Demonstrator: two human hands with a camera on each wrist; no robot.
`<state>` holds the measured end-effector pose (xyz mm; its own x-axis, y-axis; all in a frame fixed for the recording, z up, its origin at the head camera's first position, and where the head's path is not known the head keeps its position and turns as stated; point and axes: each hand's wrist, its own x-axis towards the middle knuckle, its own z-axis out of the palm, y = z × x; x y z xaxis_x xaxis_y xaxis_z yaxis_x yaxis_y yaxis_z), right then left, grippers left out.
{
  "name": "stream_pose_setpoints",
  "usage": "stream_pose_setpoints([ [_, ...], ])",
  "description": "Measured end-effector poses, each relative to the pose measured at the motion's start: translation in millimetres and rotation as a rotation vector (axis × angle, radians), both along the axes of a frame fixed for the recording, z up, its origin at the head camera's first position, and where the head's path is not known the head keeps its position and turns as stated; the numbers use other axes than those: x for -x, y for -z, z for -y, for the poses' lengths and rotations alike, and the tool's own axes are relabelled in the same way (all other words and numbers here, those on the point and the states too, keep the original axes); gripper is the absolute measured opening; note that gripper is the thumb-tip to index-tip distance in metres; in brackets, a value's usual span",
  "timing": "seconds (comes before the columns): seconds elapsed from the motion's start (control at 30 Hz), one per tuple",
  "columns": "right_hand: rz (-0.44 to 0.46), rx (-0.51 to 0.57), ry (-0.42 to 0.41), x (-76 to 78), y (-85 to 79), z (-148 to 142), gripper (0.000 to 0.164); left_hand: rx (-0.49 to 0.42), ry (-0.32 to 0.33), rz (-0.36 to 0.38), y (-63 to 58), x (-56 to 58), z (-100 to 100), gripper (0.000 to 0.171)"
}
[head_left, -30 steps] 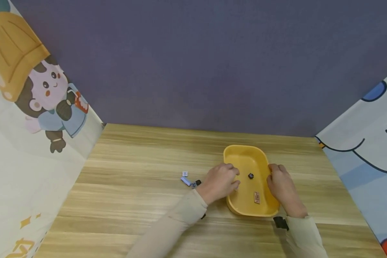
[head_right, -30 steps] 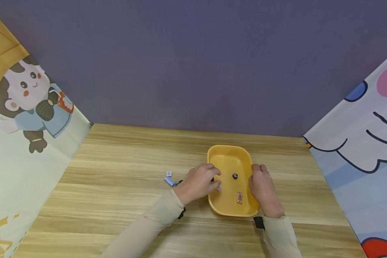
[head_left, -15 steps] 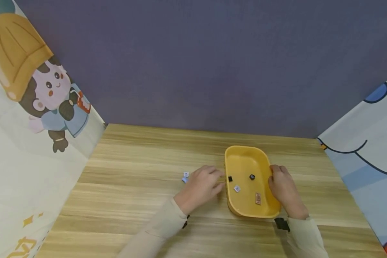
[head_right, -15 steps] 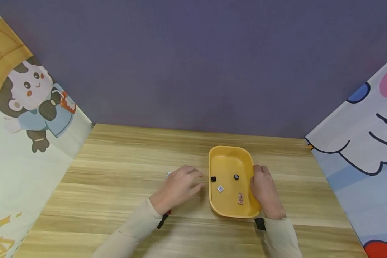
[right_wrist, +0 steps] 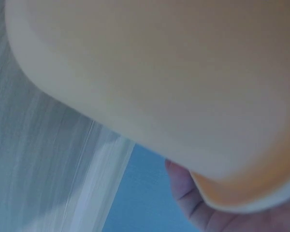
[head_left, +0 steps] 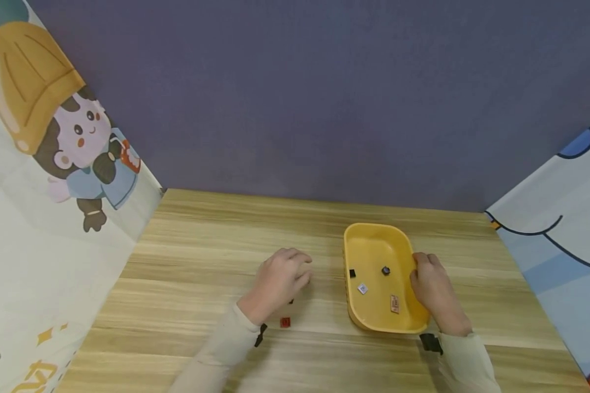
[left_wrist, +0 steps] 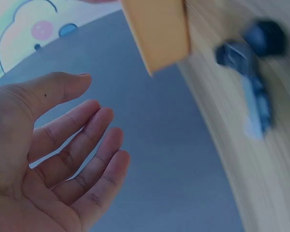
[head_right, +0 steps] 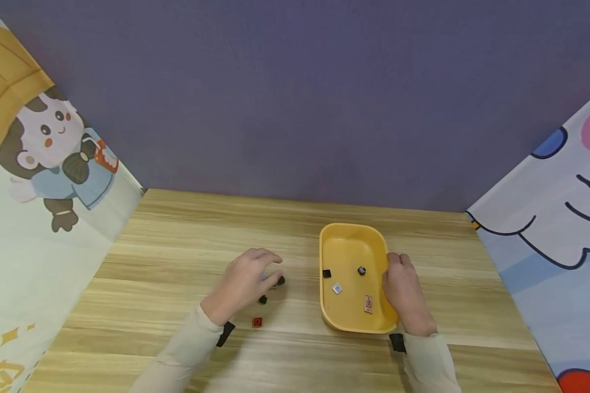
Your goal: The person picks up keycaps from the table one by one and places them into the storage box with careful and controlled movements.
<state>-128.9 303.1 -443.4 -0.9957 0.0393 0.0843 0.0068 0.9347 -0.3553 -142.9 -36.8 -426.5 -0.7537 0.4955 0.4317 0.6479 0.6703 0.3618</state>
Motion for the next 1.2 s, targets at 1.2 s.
stream_pose_setpoints([
  [1.2,-0.028,0.001,-0.013,0.3,0.4,0,0.035,0.106,-0.111,0.337,56.2,23.5,46,0.009],
])
